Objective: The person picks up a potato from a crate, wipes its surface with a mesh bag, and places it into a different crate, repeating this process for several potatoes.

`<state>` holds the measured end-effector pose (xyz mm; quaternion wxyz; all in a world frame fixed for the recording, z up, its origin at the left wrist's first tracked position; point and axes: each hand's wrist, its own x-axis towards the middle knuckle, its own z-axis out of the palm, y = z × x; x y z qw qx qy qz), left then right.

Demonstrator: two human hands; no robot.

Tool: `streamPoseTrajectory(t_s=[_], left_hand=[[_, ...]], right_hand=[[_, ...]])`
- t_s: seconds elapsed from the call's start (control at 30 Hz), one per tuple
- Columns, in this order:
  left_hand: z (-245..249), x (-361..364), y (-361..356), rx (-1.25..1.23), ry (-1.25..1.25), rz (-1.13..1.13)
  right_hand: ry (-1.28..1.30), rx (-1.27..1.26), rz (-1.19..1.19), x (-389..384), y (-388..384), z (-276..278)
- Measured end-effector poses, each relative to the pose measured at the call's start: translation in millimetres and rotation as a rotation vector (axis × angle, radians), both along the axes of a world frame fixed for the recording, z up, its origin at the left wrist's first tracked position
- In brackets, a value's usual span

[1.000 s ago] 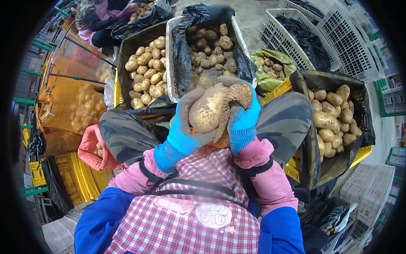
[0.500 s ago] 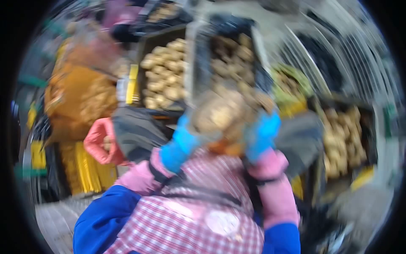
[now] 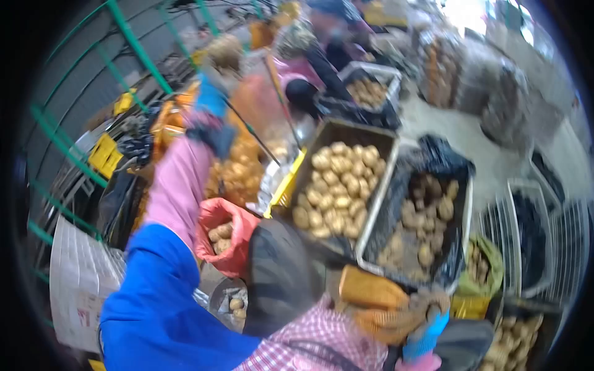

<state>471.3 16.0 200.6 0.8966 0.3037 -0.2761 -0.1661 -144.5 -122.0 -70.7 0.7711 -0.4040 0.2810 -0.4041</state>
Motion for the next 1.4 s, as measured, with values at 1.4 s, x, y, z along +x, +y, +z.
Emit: streamPoseTrajectory(t_s=[1.4], left_hand=[[-532,-379,-398,1.345,-1.834,-0.746]], right_hand=[[0.932,-0.893,0.596,-48,-118,87]])
